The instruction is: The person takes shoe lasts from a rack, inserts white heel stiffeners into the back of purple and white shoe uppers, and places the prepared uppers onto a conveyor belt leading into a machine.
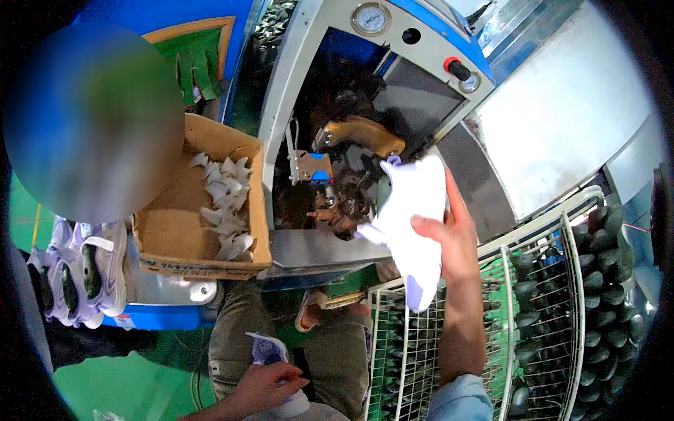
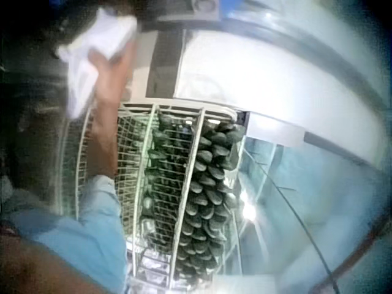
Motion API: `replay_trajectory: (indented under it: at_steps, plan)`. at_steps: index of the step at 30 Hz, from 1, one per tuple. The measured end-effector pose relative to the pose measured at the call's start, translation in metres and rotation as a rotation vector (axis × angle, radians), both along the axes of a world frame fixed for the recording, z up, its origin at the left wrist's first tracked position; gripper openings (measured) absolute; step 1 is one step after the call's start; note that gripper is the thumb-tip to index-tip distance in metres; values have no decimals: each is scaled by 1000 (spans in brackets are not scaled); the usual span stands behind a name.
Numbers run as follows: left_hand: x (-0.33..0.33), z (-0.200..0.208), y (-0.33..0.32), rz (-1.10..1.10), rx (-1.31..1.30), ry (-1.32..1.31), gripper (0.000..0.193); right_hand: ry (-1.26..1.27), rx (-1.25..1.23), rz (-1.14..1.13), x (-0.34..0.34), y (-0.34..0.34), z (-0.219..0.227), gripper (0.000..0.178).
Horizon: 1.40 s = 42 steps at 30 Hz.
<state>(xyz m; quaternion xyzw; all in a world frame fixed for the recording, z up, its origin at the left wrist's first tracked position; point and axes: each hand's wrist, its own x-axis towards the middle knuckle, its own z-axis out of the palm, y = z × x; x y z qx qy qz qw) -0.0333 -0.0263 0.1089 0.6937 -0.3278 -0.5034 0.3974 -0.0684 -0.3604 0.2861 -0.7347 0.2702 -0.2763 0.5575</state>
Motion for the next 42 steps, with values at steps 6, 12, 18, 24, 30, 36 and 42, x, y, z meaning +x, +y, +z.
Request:
replay_trajectory:
  at_steps: [6, 12, 18, 24, 30, 36, 42]
  plan:
    - [21, -5, -1, 167, 124, -57, 32, 364, -288, 26, 81, -39, 31, 95]
    - [31, -23, 2, 294, 52, 64, 32, 810, -683, 65, 127, -49, 23, 99]
    - [35, -16, 16, 100, -82, 29, 43, 628, -624, -83, 135, -44, 5, 85]
    - [36, -12, 9, 143, -207, 64, 39, 472, -780, -75, 131, -41, -2, 77]
    - [30, 12, -26, 243, -259, 161, 34, 452, -839, -265, 108, -11, -3, 81]
    - [21, 19, -67, 223, -537, 694, 35, 118, -925, -339, 1, 29, -66, 85]
    - [7, 8, -100, 90, -582, 971, 63, 339, -1076, 243, -130, 87, -83, 66]
